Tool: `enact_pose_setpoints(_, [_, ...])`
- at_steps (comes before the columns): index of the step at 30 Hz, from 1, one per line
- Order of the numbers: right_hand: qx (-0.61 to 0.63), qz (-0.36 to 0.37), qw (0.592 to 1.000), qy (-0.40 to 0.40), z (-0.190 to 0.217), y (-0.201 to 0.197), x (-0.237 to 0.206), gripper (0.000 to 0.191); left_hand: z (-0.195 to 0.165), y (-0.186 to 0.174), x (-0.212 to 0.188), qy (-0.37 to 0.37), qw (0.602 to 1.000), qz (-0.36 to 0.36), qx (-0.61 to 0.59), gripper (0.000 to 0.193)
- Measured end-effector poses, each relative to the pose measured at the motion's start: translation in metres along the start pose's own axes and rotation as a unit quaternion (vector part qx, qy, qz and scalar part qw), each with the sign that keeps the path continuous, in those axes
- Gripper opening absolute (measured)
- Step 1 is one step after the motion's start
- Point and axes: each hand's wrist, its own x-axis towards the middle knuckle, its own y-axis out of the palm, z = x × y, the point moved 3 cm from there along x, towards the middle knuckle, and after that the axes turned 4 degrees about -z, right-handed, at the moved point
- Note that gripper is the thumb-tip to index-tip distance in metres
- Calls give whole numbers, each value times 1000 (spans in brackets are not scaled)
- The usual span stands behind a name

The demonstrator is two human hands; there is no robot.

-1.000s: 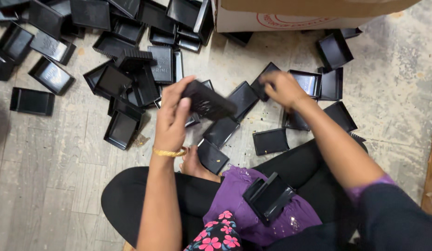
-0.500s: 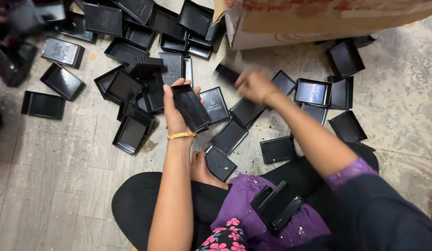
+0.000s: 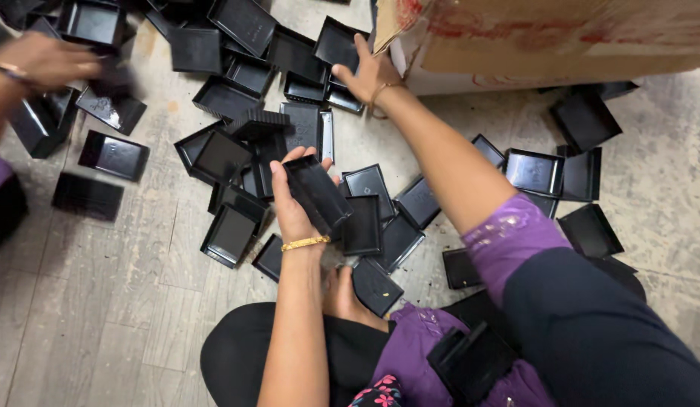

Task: The person sits on the floor among a large pile of black plastic trays and lids, picks up a base and a lid one at a time, snaps the lid onto the base by hand, and sets the assembled box onto a growing pile. Other people's hands occasionally place more pieces into the pile.

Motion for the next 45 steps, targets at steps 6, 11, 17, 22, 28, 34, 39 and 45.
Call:
enact_pose_setpoints(6, [-65,-116,966,-220,-15,2,-47,36,-3,9,3,25,1000,8,-9,53])
enact_pose_setpoints(11, [-19,-12,982,-189,-75,-18,-143,53,10,13,10,16,999,50,0,51])
enact_pose_setpoints(17, [267,-154,947,-93,-69,-45,-232,71,80,12,5,-47,973,95,203,44])
enact_pose_setpoints(22, [179,-153,962,-140,-45,-26,-285,78,116,1,1,-81,971,166,150,36])
enact_pose_setpoints(28, [410,-41,911,19,-67,-25,-280,79,99,13,3,2,965,195,178,43])
enact_pose_setpoints(34, [429,-27,903,12,-65,-17,-290,77,89,27,-6,48,942,211,257,45])
enact_pose_setpoints(39, [417,-21,908,13,-64,-7,-292,79,92,29,-12,60,934,224,271,46])
enact_pose_setpoints(45, [593,122,790,92,-76,-16,-291,67,71,35,-16,131,892,248,353,44])
